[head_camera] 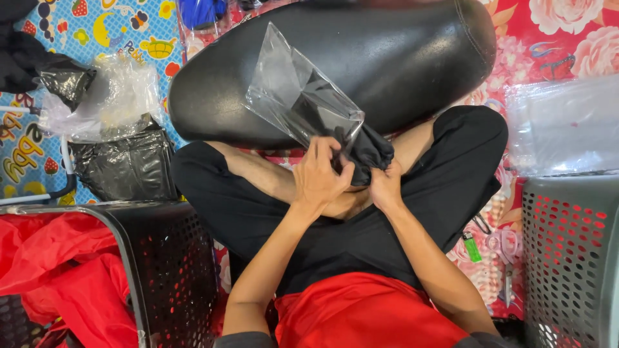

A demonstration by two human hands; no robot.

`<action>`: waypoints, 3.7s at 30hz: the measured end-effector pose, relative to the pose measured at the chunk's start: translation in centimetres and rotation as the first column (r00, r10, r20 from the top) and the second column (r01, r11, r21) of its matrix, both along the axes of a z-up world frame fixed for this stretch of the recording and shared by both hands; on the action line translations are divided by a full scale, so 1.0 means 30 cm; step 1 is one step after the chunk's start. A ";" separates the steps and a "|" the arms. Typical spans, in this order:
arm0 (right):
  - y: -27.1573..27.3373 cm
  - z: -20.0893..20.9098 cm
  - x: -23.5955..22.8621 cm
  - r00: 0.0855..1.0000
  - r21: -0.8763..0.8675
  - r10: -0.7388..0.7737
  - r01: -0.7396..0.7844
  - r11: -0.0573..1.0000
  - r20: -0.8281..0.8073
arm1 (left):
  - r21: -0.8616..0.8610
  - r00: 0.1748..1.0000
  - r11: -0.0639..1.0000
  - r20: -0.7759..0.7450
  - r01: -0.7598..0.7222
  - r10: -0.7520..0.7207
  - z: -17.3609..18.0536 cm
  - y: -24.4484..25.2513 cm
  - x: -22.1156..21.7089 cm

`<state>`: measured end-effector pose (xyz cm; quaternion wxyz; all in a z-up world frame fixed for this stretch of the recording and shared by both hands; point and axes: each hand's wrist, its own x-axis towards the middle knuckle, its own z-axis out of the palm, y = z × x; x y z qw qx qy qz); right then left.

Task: Folding a fabric seat cover and packing it into a plastic sleeve.

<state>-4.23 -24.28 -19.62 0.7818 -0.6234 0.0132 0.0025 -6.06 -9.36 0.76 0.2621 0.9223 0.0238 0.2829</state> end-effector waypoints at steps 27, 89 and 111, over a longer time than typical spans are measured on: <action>-0.017 0.222 -0.008 0.991 -0.091 0.071 -0.061 0.994 0.109 | 0.274 0.901 0.909 0.217 0.314 -0.376 0.166 -0.106 0.200; 0.177 0.655 0.244 0.836 0.328 -0.039 0.257 0.909 -0.547 | -0.401 0.976 0.906 0.211 0.139 -0.056 -0.120 -0.063 -0.036; 0.095 0.129 0.274 0.971 0.196 0.053 -0.006 0.981 -0.233 | 0.300 0.814 0.925 0.460 0.235 -0.356 0.030 -0.244 0.270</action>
